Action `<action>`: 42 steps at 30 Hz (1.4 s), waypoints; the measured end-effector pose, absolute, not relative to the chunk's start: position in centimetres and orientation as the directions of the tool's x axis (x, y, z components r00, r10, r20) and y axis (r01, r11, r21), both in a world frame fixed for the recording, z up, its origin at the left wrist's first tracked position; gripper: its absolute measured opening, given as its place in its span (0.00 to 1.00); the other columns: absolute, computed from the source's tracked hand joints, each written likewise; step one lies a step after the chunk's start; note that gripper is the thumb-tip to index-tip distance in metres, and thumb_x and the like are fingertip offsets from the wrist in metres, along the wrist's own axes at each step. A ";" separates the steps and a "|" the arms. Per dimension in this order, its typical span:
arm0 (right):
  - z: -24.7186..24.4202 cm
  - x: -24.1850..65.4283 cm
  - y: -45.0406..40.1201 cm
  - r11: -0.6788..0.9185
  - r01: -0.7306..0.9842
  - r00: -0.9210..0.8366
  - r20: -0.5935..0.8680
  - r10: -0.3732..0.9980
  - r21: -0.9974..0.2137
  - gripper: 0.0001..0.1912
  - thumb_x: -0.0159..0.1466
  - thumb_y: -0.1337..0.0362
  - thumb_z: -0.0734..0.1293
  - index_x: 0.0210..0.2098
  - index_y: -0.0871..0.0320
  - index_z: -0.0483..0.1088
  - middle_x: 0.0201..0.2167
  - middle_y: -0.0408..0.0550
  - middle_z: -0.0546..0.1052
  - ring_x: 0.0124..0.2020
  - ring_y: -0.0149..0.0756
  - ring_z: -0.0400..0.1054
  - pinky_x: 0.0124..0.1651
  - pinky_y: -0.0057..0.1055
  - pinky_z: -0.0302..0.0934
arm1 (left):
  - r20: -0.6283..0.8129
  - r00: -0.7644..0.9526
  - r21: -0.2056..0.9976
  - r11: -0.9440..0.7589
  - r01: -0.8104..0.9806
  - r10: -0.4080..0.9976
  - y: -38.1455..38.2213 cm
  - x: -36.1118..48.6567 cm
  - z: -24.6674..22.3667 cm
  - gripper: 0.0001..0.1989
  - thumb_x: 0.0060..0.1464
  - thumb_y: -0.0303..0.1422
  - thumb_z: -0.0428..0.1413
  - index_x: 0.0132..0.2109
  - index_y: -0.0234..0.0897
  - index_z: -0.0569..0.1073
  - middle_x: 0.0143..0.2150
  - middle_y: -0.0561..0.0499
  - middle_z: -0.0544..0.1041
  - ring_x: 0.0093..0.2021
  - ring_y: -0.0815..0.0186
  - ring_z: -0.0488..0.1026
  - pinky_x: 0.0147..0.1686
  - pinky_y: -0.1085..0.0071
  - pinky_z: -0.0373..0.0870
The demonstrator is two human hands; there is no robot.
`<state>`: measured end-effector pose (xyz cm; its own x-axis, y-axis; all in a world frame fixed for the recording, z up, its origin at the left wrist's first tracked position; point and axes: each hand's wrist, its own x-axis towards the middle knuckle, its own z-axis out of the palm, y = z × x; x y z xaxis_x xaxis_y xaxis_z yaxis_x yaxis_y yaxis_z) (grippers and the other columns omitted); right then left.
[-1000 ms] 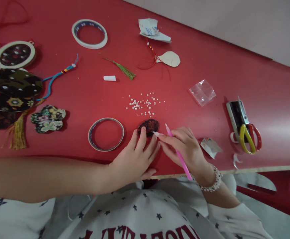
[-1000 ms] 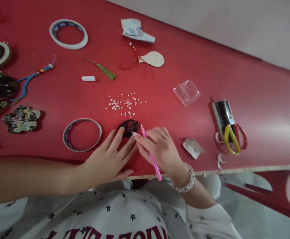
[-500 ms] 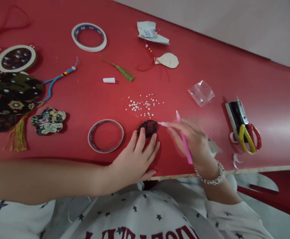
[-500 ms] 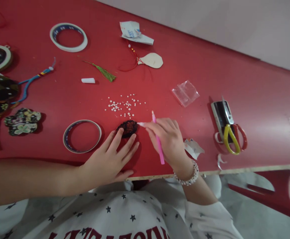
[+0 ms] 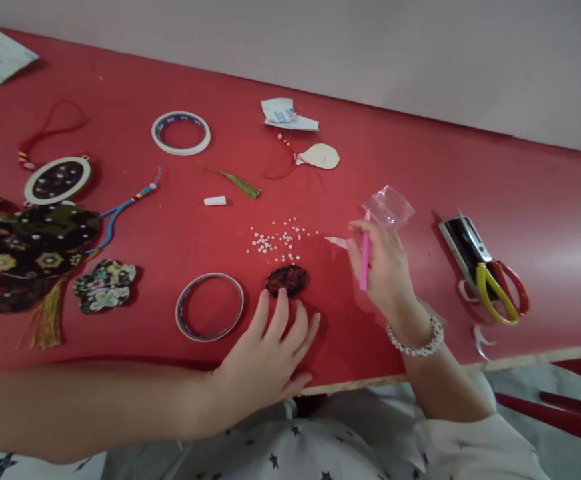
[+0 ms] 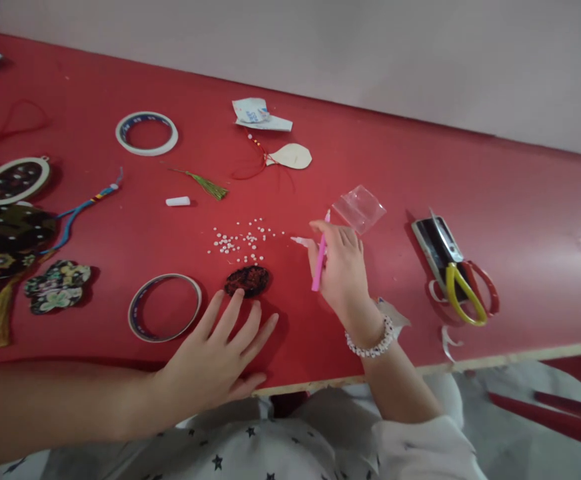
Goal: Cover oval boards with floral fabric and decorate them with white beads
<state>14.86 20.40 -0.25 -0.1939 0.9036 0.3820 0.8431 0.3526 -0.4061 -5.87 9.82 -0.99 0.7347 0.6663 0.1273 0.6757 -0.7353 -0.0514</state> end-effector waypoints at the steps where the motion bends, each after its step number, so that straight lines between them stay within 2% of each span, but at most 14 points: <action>1: 0.0 14.4 20.3 0.354 0.810 -0.160 0.405 0.900 -0.468 0.11 0.64 0.62 0.60 0.46 0.57 0.66 0.39 0.52 0.76 0.44 0.41 0.69 0.47 0.42 0.63 | 0.141 0.738 -0.058 -0.738 0.672 0.660 9.8 -5.9 -1.0 0.31 0.57 0.51 0.42 0.60 0.34 0.62 0.52 0.42 0.69 0.54 0.42 0.63 0.53 0.45 0.54; 3: 0.5 13.0 20.1 0.351 0.700 -0.097 0.405 0.909 -0.622 0.11 0.66 0.63 0.58 0.46 0.55 0.66 0.36 0.48 0.77 0.39 0.35 0.71 0.43 0.36 0.65 | 0.177 0.738 -0.067 -0.741 0.669 0.651 9.6 -5.9 -1.0 0.28 0.57 0.49 0.44 0.58 0.36 0.63 0.49 0.45 0.70 0.51 0.45 0.65 0.51 0.48 0.57; 5: 0.5 11.4 20.0 0.352 0.534 -0.077 0.370 0.926 -0.769 0.12 0.67 0.61 0.56 0.45 0.54 0.67 0.29 0.44 0.76 0.28 0.30 0.70 0.32 0.29 0.65 | 0.206 0.727 -0.071 -0.731 0.679 0.655 9.5 -5.9 -1.1 0.25 0.57 0.49 0.45 0.54 0.37 0.64 0.49 0.45 0.70 0.50 0.46 0.66 0.50 0.49 0.57; 7: 0.1 10.1 20.1 0.341 0.479 -0.085 0.344 0.935 -0.809 0.12 0.66 0.59 0.58 0.40 0.56 0.70 0.26 0.42 0.75 0.23 0.27 0.67 0.26 0.25 0.62 | 0.221 0.707 -0.072 -0.712 0.698 0.671 9.4 -5.9 -1.1 0.24 0.55 0.50 0.47 0.50 0.37 0.63 0.50 0.42 0.70 0.51 0.45 0.66 0.50 0.49 0.57; 10: -1.0 9.2 20.4 0.338 0.489 -0.109 0.327 0.939 -0.805 0.14 0.66 0.59 0.59 0.32 0.58 0.72 0.23 0.43 0.74 0.21 0.26 0.65 0.24 0.24 0.60 | 0.216 0.685 -0.064 -0.690 0.721 0.695 9.4 -5.8 -1.0 0.25 0.53 0.52 0.49 0.48 0.37 0.61 0.51 0.39 0.71 0.51 0.45 0.67 0.50 0.50 0.57; 13: -1.9 9.5 20.9 0.344 0.524 -0.168 0.302 0.938 -0.779 0.11 0.65 0.60 0.60 0.33 0.59 0.71 0.21 0.41 0.73 0.20 0.25 0.65 0.24 0.24 0.59 | 0.241 0.695 -0.052 -0.706 0.707 0.678 9.4 -5.8 -0.6 0.20 0.55 0.47 0.50 0.47 0.38 0.62 0.48 0.42 0.72 0.47 0.49 0.69 0.47 0.52 0.60; 16: -2.3 9.8 21.3 0.382 0.529 -0.238 0.299 0.924 -0.758 0.09 0.65 0.61 0.60 0.34 0.58 0.69 0.22 0.41 0.74 0.21 0.26 0.67 0.26 0.24 0.61 | 0.327 0.808 0.046 -0.862 0.504 0.490 9.1 -5.9 -0.4 0.09 0.55 0.35 0.52 0.42 0.38 0.67 0.38 0.50 0.73 0.35 0.60 0.70 0.36 0.59 0.65; 18: -2.4 9.9 21.3 0.415 0.518 -0.284 0.307 0.908 -0.748 0.09 0.65 0.62 0.59 0.33 0.58 0.68 0.24 0.42 0.74 0.24 0.27 0.69 0.29 0.25 0.62 | 0.384 0.857 0.152 -0.939 0.308 0.344 8.8 -6.0 -0.6 0.04 0.53 0.33 0.53 0.36 0.38 0.69 0.31 0.53 0.71 0.26 0.66 0.65 0.26 0.64 0.62; 19: -2.4 9.8 21.3 0.431 0.509 -0.307 0.311 0.900 -0.745 0.09 0.65 0.62 0.59 0.32 0.57 0.68 0.25 0.43 0.75 0.25 0.28 0.69 0.30 0.25 0.63 | 0.388 0.867 0.196 -0.947 0.254 0.313 8.7 -6.0 -0.8 0.04 0.52 0.33 0.54 0.34 0.37 0.69 0.27 0.54 0.69 0.23 0.67 0.63 0.22 0.66 0.59; 24: -2.3 9.2 21.2 0.471 0.459 -0.342 0.340 0.876 -0.753 0.09 0.66 0.63 0.58 0.34 0.57 0.68 0.27 0.43 0.75 0.26 0.28 0.69 0.30 0.26 0.63 | 0.266 0.865 0.306 -0.889 0.342 0.425 9.4 -5.7 -2.2 0.13 0.52 0.38 0.56 0.23 0.37 0.68 0.18 0.53 0.68 0.19 0.66 0.64 0.18 0.67 0.52; 29: -2.1 7.6 22.7 0.509 0.444 -0.387 0.355 0.851 -0.737 0.10 0.67 0.62 0.57 0.34 0.57 0.67 0.29 0.44 0.74 0.28 0.28 0.69 0.31 0.26 0.62 | 0.298 0.848 0.375 -0.871 0.318 0.438 10.6 -5.5 -2.6 0.19 0.53 0.43 0.55 0.20 0.37 0.67 0.15 0.54 0.68 0.16 0.67 0.64 0.17 0.68 0.50; 35: -2.0 6.6 23.8 0.553 0.415 -0.508 0.321 0.800 -0.723 0.10 0.67 0.62 0.57 0.33 0.58 0.67 0.29 0.45 0.74 0.30 0.30 0.68 0.34 0.28 0.62 | 0.324 0.814 0.288 -0.870 0.400 0.481 11.1 -5.7 -2.6 0.14 0.55 0.35 0.55 0.23 0.36 0.67 0.18 0.52 0.71 0.19 0.65 0.66 0.19 0.68 0.51; 42: -2.3 6.9 23.7 0.557 0.427 -0.521 0.309 0.795 -0.713 0.10 0.67 0.63 0.57 0.33 0.57 0.66 0.29 0.44 0.73 0.30 0.30 0.67 0.34 0.28 0.61 | 0.248 0.829 0.308 -0.852 0.424 0.502 11.1 -5.6 -2.9 0.12 0.53 0.34 0.56 0.24 0.37 0.68 0.19 0.52 0.71 0.21 0.65 0.67 0.20 0.68 0.52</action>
<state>6.94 23.69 -2.28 -0.5214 0.7954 0.3090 0.4270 0.5568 -0.7125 -5.57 11.08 -2.91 0.8289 0.5015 0.2476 0.4235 -0.8520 0.3078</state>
